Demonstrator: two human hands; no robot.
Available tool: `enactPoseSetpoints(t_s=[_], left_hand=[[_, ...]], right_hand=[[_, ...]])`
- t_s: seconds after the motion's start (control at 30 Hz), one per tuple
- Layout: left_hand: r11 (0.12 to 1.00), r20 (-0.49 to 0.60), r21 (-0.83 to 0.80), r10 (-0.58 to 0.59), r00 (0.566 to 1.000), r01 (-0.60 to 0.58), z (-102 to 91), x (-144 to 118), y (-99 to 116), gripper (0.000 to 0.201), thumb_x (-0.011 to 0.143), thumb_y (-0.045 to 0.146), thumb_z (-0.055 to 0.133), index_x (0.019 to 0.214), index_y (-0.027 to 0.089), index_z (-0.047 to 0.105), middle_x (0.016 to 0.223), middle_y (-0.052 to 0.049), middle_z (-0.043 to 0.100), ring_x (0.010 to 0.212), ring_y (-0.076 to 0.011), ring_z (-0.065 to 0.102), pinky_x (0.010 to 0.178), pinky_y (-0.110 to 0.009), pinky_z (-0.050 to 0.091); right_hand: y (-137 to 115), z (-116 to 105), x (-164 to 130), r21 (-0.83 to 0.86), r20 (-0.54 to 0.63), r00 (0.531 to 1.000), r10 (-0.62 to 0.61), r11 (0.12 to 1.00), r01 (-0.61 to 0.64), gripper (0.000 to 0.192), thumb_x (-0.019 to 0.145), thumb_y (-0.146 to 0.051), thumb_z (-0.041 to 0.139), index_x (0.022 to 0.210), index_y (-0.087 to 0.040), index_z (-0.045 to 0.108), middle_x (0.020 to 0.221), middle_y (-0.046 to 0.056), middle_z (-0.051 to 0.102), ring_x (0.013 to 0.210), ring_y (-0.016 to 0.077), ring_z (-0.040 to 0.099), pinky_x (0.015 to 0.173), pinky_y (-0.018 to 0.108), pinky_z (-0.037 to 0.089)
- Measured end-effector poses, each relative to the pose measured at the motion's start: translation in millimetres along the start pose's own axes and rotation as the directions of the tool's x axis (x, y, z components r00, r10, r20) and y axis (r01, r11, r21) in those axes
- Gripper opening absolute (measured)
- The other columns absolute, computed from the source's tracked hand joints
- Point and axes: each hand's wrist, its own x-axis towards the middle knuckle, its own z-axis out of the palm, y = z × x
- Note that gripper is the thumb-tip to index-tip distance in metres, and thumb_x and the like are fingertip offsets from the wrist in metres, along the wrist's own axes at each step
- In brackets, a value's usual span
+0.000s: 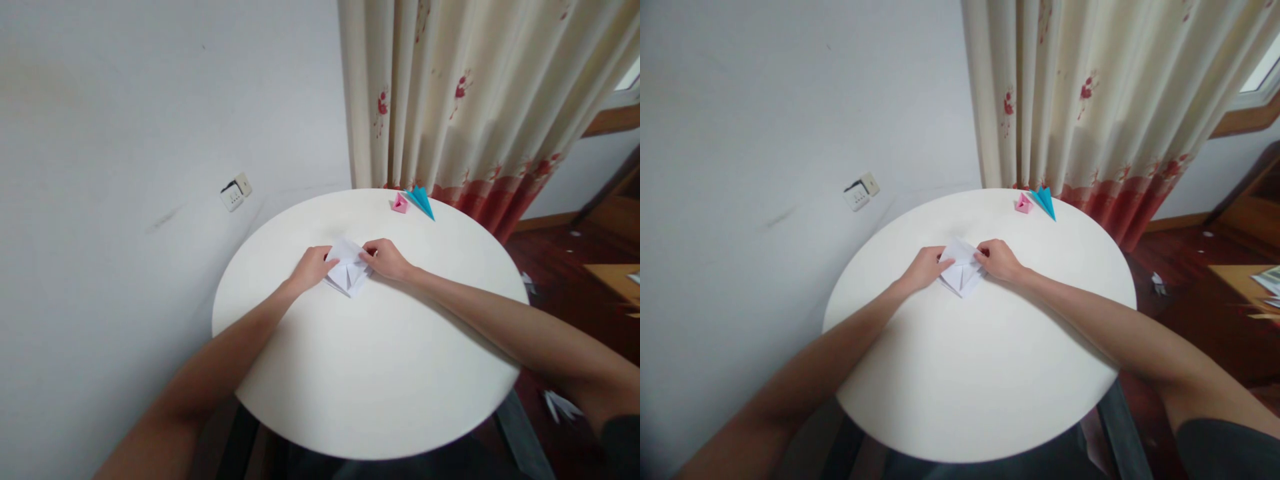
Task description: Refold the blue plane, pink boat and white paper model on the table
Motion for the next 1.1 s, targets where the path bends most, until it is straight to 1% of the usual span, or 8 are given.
enactPoseSetpoints(t_s=[0.1, 0.27, 0.43, 0.57, 0.7, 0.8, 0.93, 1.1], left_hand=[[1.0, 0.009, -0.023, 0.005, 1.0, -0.005, 2.4, 0.1, 0.5, 0.023, 0.084, 0.033, 0.058, 0.076, 0.014, 0.069, 0.069, -0.001, 0.066, 0.063, -0.0154, 0.054, 0.057, -0.025, 0.034], [0.998, 0.005, -0.062, -0.008, 1.0, 0.008, 4.7, 0.1, 0.9, 0.027, 0.086, 0.034, 0.054, 0.084, 0.014, 0.072, 0.071, -0.002, 0.067, 0.064, -0.0157, 0.054, 0.06, -0.025, 0.037], [0.995, 0.0, -0.102, -0.014, 1.0, 0.014, 5.9, -0.3, 1.9, 0.028, 0.085, 0.033, 0.054, 0.084, 0.013, 0.073, 0.072, -0.002, 0.068, 0.065, -0.0164, 0.055, 0.061, -0.025, 0.039], [0.997, 0.009, -0.073, -0.006, 1.0, 0.007, 6.7, -1.1, 3.2, 0.028, 0.087, 0.032, 0.05, 0.083, 0.013, 0.072, 0.074, -0.003, 0.069, 0.065, -0.0165, 0.056, 0.062, -0.026, 0.039], [1.0, 0.028, -0.029, 0.006, 1.0, -0.005, 5.6, -2.0, 3.5, 0.023, 0.085, 0.031, 0.055, 0.083, 0.014, 0.071, 0.077, -0.003, 0.07, 0.067, -0.0172, 0.059, 0.06, -0.026, 0.037], [1.0, 0.039, -0.003, 0.002, 0.999, -0.002, 4.2, -2.4, 3.6, 0.019, 0.083, 0.029, 0.059, 0.084, 0.014, 0.071, 0.079, -0.004, 0.071, 0.069, -0.0179, 0.061, 0.06, -0.026, 0.037], [1.0, 0.033, 0.018, -0.007, 0.999, 0.007, 4.4, -2.5, 3.3, 0.022, 0.085, 0.03, 0.056, 0.083, 0.015, 0.071, 0.078, -0.004, 0.072, 0.068, -0.0181, 0.061, 0.06, -0.026, 0.037], [1.0, 0.026, 0.01, 0.001, 1.0, -0.001, 7.5, -1.8, 1.9, 0.026, 0.089, 0.031, 0.051, 0.086, 0.015, 0.071, 0.082, -0.005, 0.073, 0.07, -0.0186, 0.062, 0.062, -0.026, 0.039]], right_hand=[[-1.6, -1.4, 0.0, 0.011, 0.033, 0.999, 0.024, 1.0, -0.025, 0.02, 0.084, -0.025, 0.057, 0.071, -0.014, 0.068, 0.066, 0.001, 0.064, 0.06, 0.0125, 0.052, 0.056, 0.024, 0.033], [-1.6, -1.7, 0.4, 0.017, 0.111, 0.992, 0.067, 0.997, -0.069, 0.019, 0.082, -0.025, 0.058, 0.07, -0.013, 0.067, 0.064, 0.0, 0.06, 0.058, 0.0117, 0.048, 0.053, 0.024, 0.031], [-1.4, -2.9, 0.4, -0.014, 0.12, 0.991, 0.063, 0.998, -0.062, 0.014, 0.079, -0.022, 0.059, 0.073, -0.013, 0.068, 0.066, 0.0, 0.06, 0.06, 0.0122, 0.049, 0.056, 0.024, 0.033], [-2.6, -6.1, 0.3, -0.045, 0.14, 0.989, 0.05, 0.998, -0.044, 0.013, 0.073, -0.016, 0.061, 0.08, -0.012, 0.071, 0.07, 0.0, 0.063, 0.064, 0.0132, 0.053, 0.059, 0.024, 0.035], [-3.0, -6.5, 0.2, -0.075, 0.127, 0.991, 0.029, 0.997, -0.019, 0.01, 0.074, -0.015, 0.059, 0.075, -0.012, 0.069, 0.067, 0.0, 0.061, 0.062, 0.0127, 0.052, 0.059, 0.023, 0.034], [-2.8, -4.9, -0.2, -0.084, 0.134, 0.991, 0.007, 0.996, 0.004, 0.011, 0.076, -0.015, 0.058, 0.075, -0.012, 0.069, 0.067, 0.0, 0.061, 0.062, 0.0124, 0.051, 0.059, 0.024, 0.033], [-3.3, -3.5, -0.7, -0.063, 0.156, 0.988, 0.017, 0.998, -0.008, 0.012, 0.078, -0.016, 0.057, 0.075, -0.012, 0.068, 0.068, 0.001, 0.062, 0.061, 0.0125, 0.051, 0.058, 0.024, 0.033], [-1.5, -2.5, 0.8, 0.001, 0.164, 0.986, 0.021, 1.0, -0.022, 0.014, 0.08, -0.021, 0.056, 0.075, -0.013, 0.066, 0.068, 0.001, 0.061, 0.062, 0.013, 0.05, 0.058, 0.025, 0.034]])
